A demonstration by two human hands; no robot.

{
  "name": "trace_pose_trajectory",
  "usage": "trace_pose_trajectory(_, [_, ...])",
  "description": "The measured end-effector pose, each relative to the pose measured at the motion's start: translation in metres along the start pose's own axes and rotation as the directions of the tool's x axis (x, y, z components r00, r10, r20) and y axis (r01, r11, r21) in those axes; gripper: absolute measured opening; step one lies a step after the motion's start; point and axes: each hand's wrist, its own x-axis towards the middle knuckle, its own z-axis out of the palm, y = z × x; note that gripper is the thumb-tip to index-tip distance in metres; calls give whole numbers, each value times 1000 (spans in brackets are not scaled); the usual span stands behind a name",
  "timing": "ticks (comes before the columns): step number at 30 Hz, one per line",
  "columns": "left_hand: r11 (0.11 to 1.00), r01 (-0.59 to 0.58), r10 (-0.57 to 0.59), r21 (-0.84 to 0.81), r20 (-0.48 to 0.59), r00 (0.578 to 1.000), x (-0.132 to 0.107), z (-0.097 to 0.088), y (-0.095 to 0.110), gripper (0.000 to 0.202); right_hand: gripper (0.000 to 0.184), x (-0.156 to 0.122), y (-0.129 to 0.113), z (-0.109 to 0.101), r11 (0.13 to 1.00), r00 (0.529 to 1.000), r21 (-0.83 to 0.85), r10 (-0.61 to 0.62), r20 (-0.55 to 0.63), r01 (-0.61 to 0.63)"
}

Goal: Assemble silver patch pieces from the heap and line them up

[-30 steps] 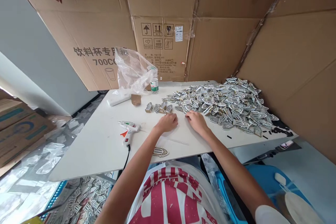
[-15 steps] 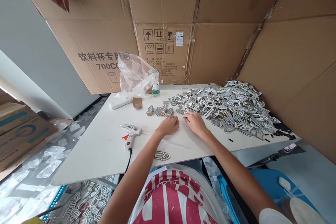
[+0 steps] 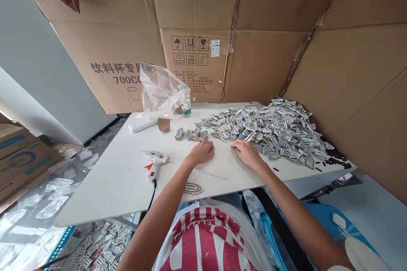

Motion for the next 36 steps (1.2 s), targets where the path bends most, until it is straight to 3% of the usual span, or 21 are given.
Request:
trace_pose_trajectory(3, [1000,4,-4,-5,6,1000,0,0,0,16,28,5,9,1,990,986,-29,136,-100,-139])
trace_pose_trajectory(5, [1000,3,-3,-8,13,1000,0,0,0,16,27,5,7,3,996,989,16,84,-121,-83])
trace_pose_trajectory(8, [1000,-2,2,-2,7,1000,0,1,0,16,27,3,-2,7,996,996,39,-83,-22,83])
trace_pose_trajectory(11, [1000,4,-4,12,0,1000,0,1,1,15,28,7,0,6,998,1000,-54,14,20,-13])
trace_pose_trajectory(14, [1000,11,-11,24,9,1000,-1,-1,4,16,28,7,7,1,985,990,-99,139,-32,-142])
trace_pose_trajectory(19, [1000,8,-8,23,15,1000,-2,-2,6,18,28,-9,11,-3,997,998,-71,-21,55,25])
trace_pose_trajectory(21, [1000,16,-16,17,9,1000,-2,-2,5,18,29,-11,16,-5,995,998,-95,32,60,-26])
trace_pose_trajectory(24, [1000,24,-24,10,10,1000,-1,-1,5,18,30,-11,24,-9,981,986,-102,163,-34,-166])
trace_pose_trajectory(27, [1000,22,-22,11,15,1000,-2,-1,5,19,28,-15,21,-9,992,990,-42,116,-76,-119])
trace_pose_trajectory(30, [1000,18,-19,17,13,1000,-3,-2,5,18,29,-20,17,-4,1000,1000,-20,19,15,-19])
trace_pose_trajectory(34, [1000,10,-10,11,1,1000,-3,-1,4,17,29,-25,25,-5,985,987,-76,154,-45,-157])
trace_pose_trajectory(36, [1000,4,-4,3,9,1000,-2,0,3,17,30,-30,28,-7,984,983,-62,159,-93,-165])
